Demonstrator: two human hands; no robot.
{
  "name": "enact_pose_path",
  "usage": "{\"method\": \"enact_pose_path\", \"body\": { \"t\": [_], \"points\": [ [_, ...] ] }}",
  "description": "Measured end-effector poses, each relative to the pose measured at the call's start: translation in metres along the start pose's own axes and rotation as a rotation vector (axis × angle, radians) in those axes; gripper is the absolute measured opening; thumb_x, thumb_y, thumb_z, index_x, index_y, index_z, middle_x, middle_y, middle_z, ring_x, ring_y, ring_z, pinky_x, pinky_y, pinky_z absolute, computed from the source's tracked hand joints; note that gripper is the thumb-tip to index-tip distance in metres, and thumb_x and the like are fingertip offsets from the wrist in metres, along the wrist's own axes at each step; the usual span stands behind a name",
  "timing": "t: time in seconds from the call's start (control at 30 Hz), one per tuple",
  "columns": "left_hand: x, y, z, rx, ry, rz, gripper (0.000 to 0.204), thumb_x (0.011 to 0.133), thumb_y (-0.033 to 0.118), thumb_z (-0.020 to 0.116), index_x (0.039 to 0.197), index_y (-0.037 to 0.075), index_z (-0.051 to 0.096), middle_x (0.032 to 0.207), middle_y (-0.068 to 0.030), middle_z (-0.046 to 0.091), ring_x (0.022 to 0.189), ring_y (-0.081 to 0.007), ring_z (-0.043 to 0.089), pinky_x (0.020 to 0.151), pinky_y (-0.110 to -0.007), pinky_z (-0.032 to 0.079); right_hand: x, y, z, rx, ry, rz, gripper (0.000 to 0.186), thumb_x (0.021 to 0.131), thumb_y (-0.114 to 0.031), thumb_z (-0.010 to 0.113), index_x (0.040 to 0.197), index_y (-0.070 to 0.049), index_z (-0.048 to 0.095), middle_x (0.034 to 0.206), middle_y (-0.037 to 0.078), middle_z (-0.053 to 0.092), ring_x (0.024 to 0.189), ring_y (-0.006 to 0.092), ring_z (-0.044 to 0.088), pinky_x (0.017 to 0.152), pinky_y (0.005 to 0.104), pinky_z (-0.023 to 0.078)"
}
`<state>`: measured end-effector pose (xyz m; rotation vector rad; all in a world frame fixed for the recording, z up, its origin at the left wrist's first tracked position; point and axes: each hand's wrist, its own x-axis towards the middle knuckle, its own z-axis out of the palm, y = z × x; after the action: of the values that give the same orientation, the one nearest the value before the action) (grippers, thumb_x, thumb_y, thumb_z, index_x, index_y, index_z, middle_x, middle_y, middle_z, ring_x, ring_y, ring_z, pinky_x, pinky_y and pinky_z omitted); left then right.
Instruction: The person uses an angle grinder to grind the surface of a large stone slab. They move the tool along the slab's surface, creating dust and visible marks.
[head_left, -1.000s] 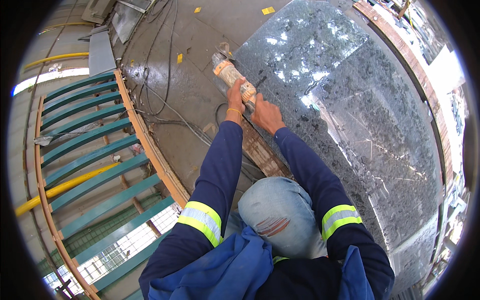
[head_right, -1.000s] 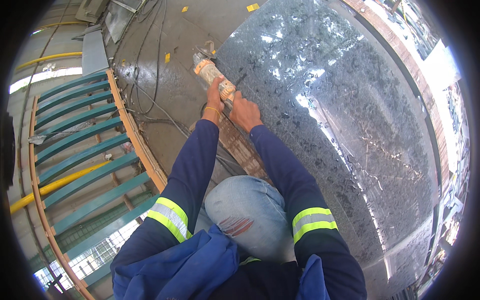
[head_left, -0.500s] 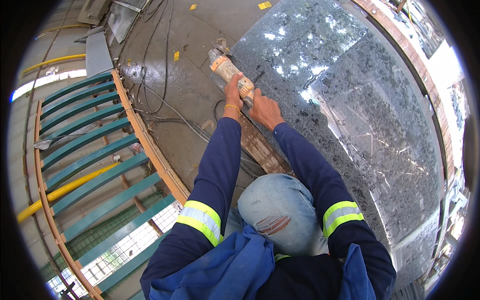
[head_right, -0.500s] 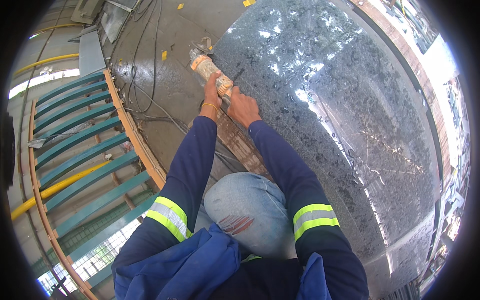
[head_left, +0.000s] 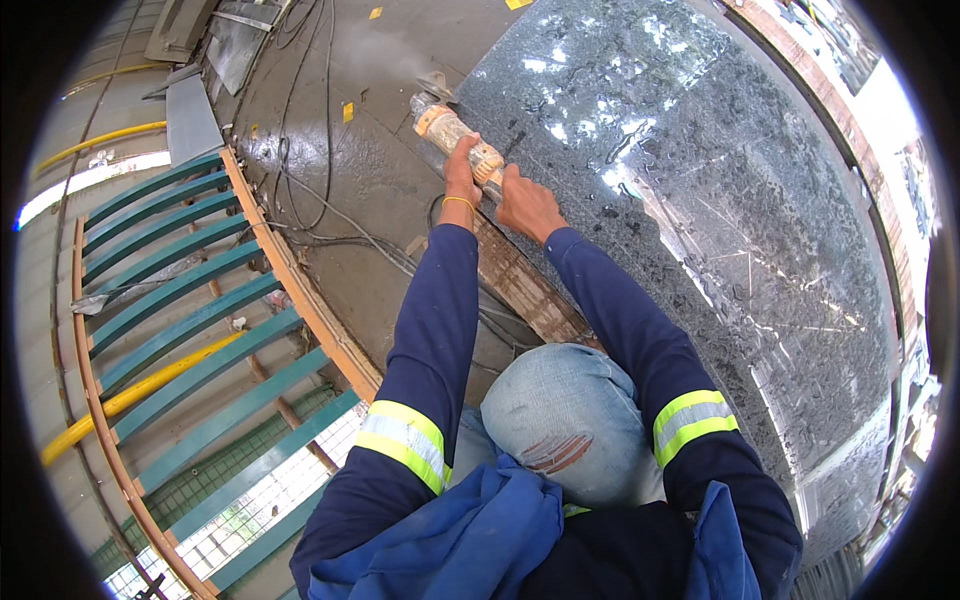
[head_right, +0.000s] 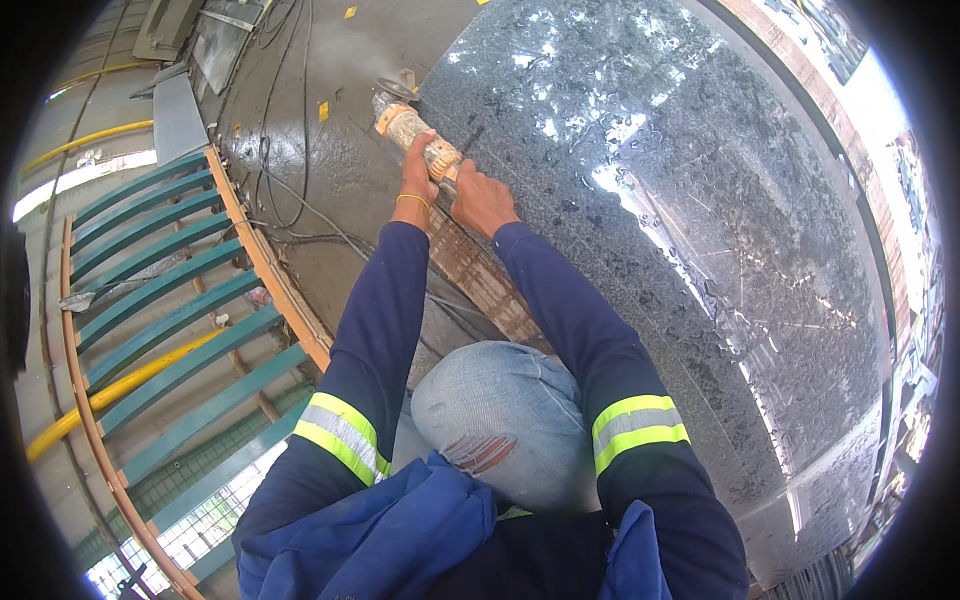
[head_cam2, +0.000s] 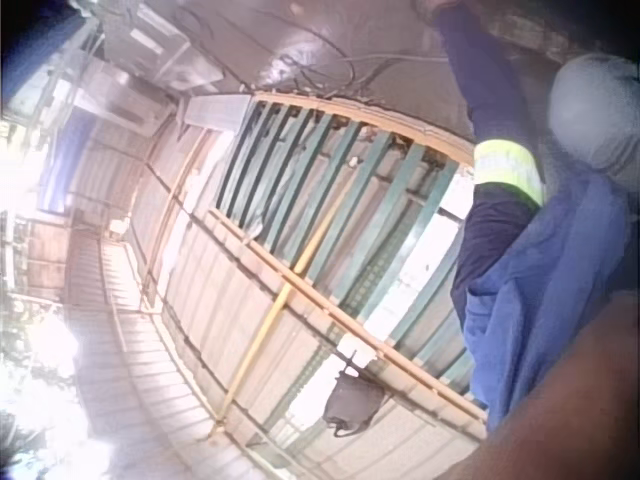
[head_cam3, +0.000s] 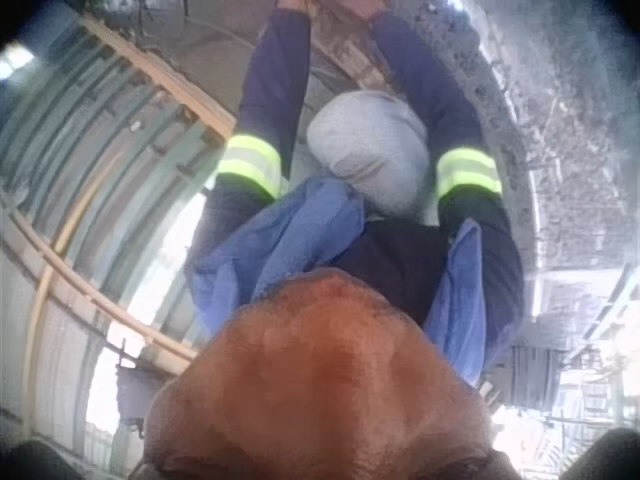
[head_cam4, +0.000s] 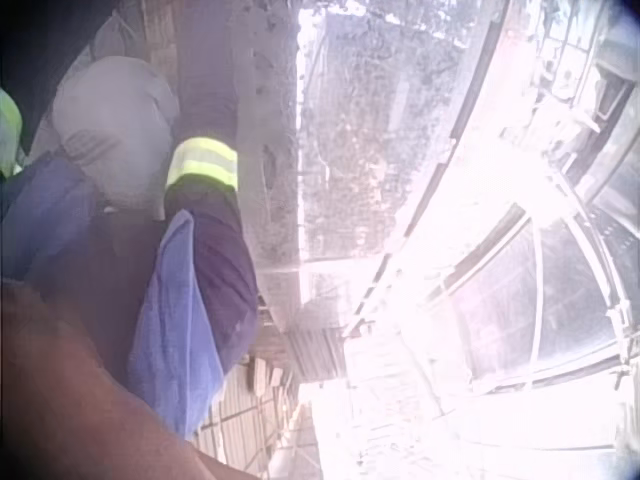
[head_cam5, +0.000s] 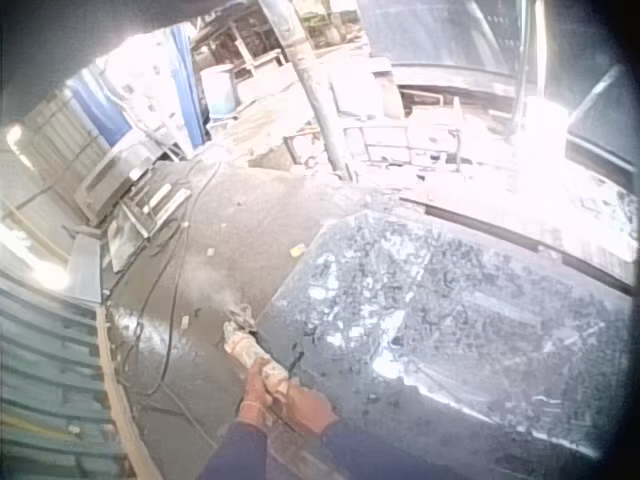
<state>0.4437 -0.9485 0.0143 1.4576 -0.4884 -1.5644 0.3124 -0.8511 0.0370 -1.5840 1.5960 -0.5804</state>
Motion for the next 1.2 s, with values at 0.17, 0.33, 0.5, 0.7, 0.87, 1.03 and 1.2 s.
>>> {"method": "enact_pose_path", "body": {
  "t": [0.17,0.33,0.5,0.7,0.87,1.03,1.2],
  "points": [
    [0.009,0.005,-0.002,0.027,-0.043,-0.033,0.039,0.083,0.025,0.073,0.111,0.005,0.053,0.088,-0.0119,0.061,0.073,-0.0325,0.068,0.068,-0.048,0.061,0.006,-0.003,-0.003,0.009,-0.035,0.017,0.038,0.078,-0.009,0.065,0.108,0.007,0.047,0.092,0.033,0.07,0.087,0.0477,0.071,0.075,0.0536,0.057],
    [-0.004,0.003,0.006,0.039,0.034,0.001,0.038,0.081,0.02,0.075,0.109,-0.001,0.059,0.088,-0.0119,0.064,0.071,-0.0271,0.069,0.064,-0.044,0.06,-0.001,-0.001,-0.005,0.022,-0.072,0.051,0.043,0.078,-0.012,0.067,0.11,0.007,0.046,0.096,0.033,0.07,0.09,0.0475,0.071,0.078,0.0531,0.057],
    [-0.018,0.004,0.015,0.032,0.02,-0.008,0.037,0.081,0.02,0.075,0.108,-0.001,0.059,0.087,-0.0116,0.064,0.07,-0.0266,0.068,0.063,-0.044,0.06,-0.007,0.001,-0.006,0.003,-0.06,0.052,0.039,0.08,-0.009,0.063,0.111,0.007,0.047,0.097,0.032,0.07,0.092,0.047,0.071,0.079,0.0528,0.057],
    [-0.008,0.006,0.008,0.04,0.007,-0.017,0.038,0.081,0.021,0.074,0.108,0.0,0.058,0.086,-0.0117,0.064,0.069,-0.0278,0.068,0.063,-0.045,0.06,-0.001,-0.002,-0.006,0.023,-0.071,0.058,0.038,0.08,-0.008,0.063,0.112,0.007,0.049,0.098,0.032,0.071,0.094,0.0461,0.072,0.08,0.0521,0.057],
    [0.006,0.014,0.006,0.062,-0.023,-0.054,0.038,0.082,0.023,0.073,0.108,0.003,0.055,0.087,-0.0132,0.063,0.07,-0.0314,0.068,0.066,-0.047,0.061,0.01,-0.007,-0.008,0.004,-0.063,0.059,0.039,0.079,-0.01,0.064,0.111,0.007,0.049,0.097,0.032,0.071,0.093,0.0465,0.071,0.081,0.0517,0.057],
    [0.008,0.009,0.006,0.092,-0.003,-0.027,0.039,0.085,0.027,0.071,0.111,0.004,0.053,0.088,-0.0126,0.062,0.073,-0.0339,0.069,0.068,-0.049,0.061,0.008,-0.004,-0.006,0.022,-0.051,0.045,0.038,0.079,-0.009,0.065,0.111,0.007,0.05,0.097,0.031,0.072,0.094,0.045,0.072,0.081,0.0502,0.057],
    [0.003,0.003,0.002,0.094,0.004,-0.015,0.04,0.085,0.025,0.071,0.112,0.003,0.054,0.088,-0.0122,0.061,0.076,-0.0327,0.069,0.068,-0.048,0.061,-0.003,-0.001,-0.007,0.022,-0.045,0.038,0.039,0.079,-0.011,0.064,0.11,0.008,0.048,0.093,0.035,0.07,0.088,0.048,0.071,0.077,0.0541,0.057]
  ]
}}
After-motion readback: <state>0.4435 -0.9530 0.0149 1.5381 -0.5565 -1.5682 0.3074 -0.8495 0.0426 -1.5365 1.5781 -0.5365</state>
